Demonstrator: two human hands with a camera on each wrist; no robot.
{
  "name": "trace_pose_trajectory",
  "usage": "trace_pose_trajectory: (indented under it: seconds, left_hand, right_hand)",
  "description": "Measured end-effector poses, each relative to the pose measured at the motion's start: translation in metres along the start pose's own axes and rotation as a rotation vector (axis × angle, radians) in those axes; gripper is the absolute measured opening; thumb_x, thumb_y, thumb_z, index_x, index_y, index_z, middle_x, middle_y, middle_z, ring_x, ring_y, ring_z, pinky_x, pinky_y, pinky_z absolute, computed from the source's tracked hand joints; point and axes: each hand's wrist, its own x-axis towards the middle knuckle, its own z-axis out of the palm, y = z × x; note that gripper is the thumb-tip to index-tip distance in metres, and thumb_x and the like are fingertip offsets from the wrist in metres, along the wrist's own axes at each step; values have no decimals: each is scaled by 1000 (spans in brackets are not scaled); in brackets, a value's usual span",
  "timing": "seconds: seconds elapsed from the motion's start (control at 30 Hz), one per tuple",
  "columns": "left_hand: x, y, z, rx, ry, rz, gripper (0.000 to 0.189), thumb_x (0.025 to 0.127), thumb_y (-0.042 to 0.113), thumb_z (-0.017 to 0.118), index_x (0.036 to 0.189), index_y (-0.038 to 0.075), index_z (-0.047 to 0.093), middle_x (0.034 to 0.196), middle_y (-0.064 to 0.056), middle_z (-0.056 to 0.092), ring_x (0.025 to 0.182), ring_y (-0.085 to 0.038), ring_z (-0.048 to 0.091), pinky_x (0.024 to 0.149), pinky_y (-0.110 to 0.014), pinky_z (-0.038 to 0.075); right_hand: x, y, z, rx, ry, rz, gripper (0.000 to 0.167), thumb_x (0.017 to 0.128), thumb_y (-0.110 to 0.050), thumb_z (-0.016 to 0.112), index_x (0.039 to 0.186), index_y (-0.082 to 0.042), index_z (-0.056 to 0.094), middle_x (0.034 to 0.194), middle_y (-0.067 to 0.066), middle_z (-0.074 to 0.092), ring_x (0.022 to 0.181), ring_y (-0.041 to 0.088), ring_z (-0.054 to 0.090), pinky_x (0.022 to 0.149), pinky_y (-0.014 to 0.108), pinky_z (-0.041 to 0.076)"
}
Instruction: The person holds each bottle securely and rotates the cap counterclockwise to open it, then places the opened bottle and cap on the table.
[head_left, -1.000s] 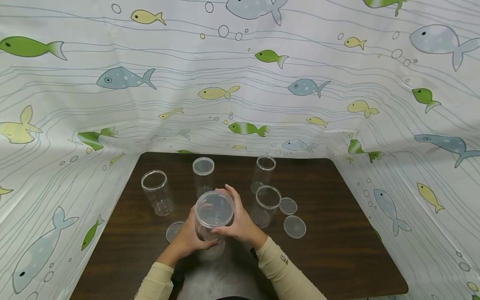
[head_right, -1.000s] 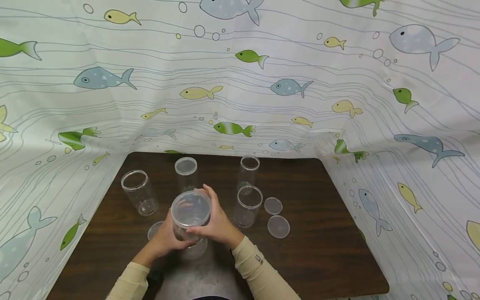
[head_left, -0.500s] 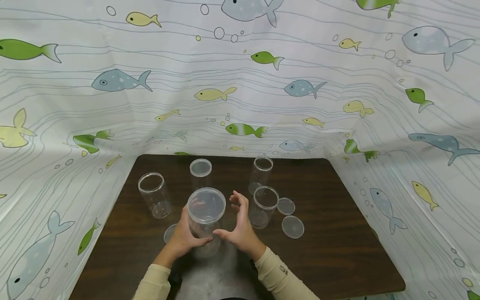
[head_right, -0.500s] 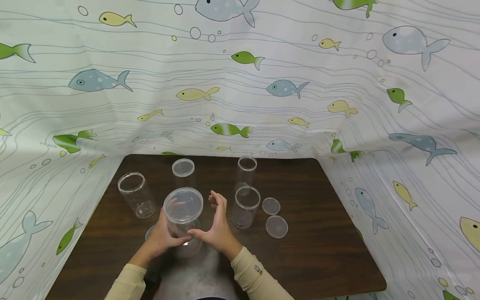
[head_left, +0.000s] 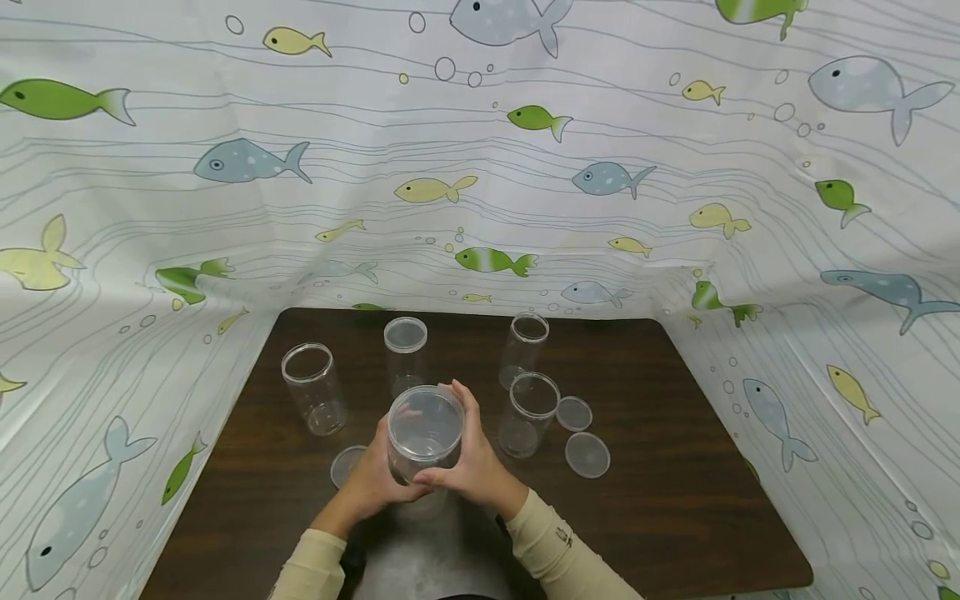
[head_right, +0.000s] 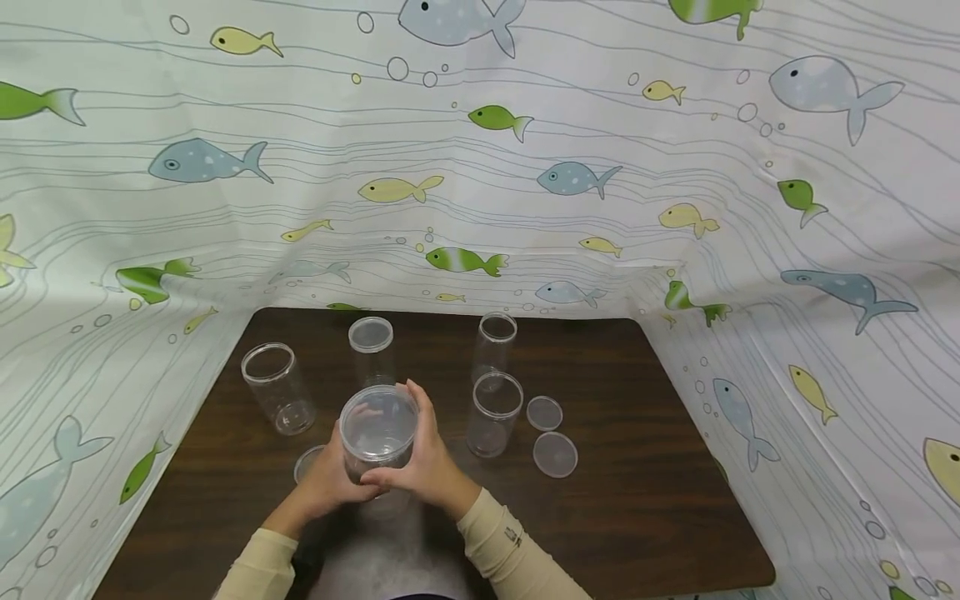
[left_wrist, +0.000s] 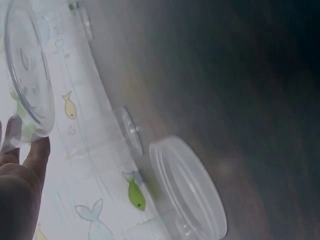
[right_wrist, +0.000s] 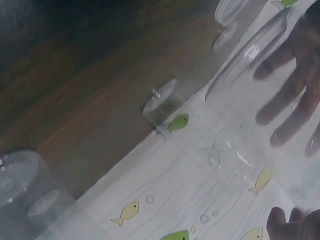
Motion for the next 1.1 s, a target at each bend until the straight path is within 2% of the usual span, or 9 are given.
trace_pose_trajectory:
  seconds: [0.13,0.23,0.37,0.47,0.57,0.7,0.8,1.1]
  left_hand:
    - [-1,0,3,-19,-25,22,127,60,24,99,157,8,19,142,-19,51,118,-33,58,97,-42,50]
    - [0,1,4,-24,-28,20,127,59,24,100,156,9,19,143,-18,50,119,-31,57,98,-41,49]
    - [1,1,3,-28,-24,13,128,59,24,100,156,9,19,142,-18,51,119,-29,57,99,-42,49]
    - [1,0,1,-48,-11,9,128,59,24,100,157,9,20,141,-17,52,120,-28,56,101,-37,46]
    - [2,-2,1,-97,10,15,127,58,20,100,156,9,21,142,-16,52,122,-25,54,104,-27,41]
    - [2,-6,1,-149,46,18,124,57,14,100,154,7,23,143,-15,50,125,-17,50,106,-16,33]
    - [2,-10,-1,-145,67,0,124,57,13,100,155,7,23,144,-14,49,125,-12,48,105,-13,30]
    - [1,-10,-4,-75,51,-56,127,58,16,100,156,8,21,144,-18,49,125,-26,52,106,-18,34]
  right_hand:
    - [5,2,-8,36,-34,18,119,78,-55,82,160,-12,7,158,12,33,140,29,41,113,40,36]
    - [7,3,-13,47,-58,37,118,77,-50,85,160,-14,8,158,9,35,139,27,42,111,40,38]
    - [9,7,-14,31,-66,38,119,77,-55,83,160,-18,7,161,9,32,142,29,39,112,43,36]
    - [10,10,-11,24,-42,35,121,76,-65,78,161,-18,6,163,12,25,145,32,33,114,43,34]
    - [7,10,-8,5,7,8,122,76,-69,74,160,-12,6,161,15,23,145,36,31,114,42,34]
    - [0,9,-3,-49,83,-56,118,80,-66,73,156,-2,11,154,18,26,140,36,32,110,46,36]
    - [-5,7,-1,-72,104,-83,113,82,-61,74,155,0,13,149,21,29,138,34,33,109,49,35]
    - [-8,3,4,-58,78,-64,115,82,-60,75,156,-1,10,150,18,32,139,33,34,112,44,32]
